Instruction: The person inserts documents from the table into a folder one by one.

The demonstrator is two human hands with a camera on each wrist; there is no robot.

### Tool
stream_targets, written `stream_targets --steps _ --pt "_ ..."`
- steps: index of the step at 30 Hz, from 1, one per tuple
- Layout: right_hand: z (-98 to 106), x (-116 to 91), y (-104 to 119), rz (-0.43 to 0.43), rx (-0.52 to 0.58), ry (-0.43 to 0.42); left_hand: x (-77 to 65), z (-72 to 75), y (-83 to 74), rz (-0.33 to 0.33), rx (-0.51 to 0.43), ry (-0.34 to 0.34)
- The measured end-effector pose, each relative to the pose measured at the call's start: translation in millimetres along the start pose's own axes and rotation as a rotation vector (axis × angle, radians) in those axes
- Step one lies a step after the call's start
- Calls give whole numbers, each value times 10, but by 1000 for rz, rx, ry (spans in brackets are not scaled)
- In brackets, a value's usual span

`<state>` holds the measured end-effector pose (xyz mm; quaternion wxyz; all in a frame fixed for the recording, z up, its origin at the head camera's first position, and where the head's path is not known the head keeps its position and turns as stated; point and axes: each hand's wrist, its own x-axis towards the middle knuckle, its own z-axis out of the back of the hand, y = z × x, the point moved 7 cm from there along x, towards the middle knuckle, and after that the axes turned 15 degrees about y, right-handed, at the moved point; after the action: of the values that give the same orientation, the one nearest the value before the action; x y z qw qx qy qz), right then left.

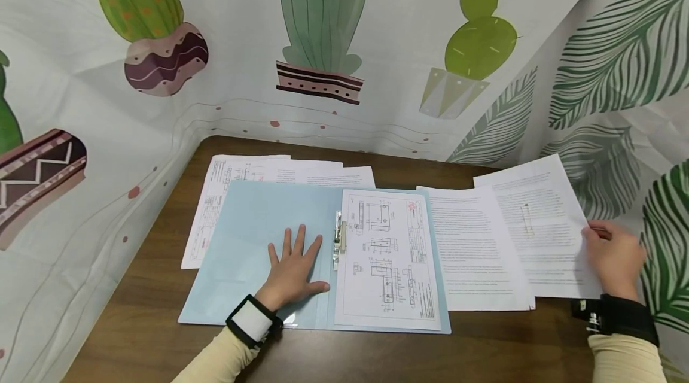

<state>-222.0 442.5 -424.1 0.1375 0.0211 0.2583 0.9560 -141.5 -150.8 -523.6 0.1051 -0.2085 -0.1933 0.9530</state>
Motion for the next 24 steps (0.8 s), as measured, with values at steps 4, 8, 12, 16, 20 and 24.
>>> stream_targets --steps 4,8,12,16,20,24 --pt "123 -40 97 4 -16 -56 -3 8 -10 -2 -1 1" --pt "221 -84 190 42 -30 -112 -7 15 -18 -4 -1 1" --pt "346 -129 296 74 -48 -150 -5 20 -16 -1 6 7" --pt "492 -175 428 114 -69 -199 -2 28 -12 -1 1 6" --pt "629 -222 523 103 -76 -231 3 30 -9 0 1 7" --pt "719 -276 573 70 -34 -230 7 19 -4 2 2 10"
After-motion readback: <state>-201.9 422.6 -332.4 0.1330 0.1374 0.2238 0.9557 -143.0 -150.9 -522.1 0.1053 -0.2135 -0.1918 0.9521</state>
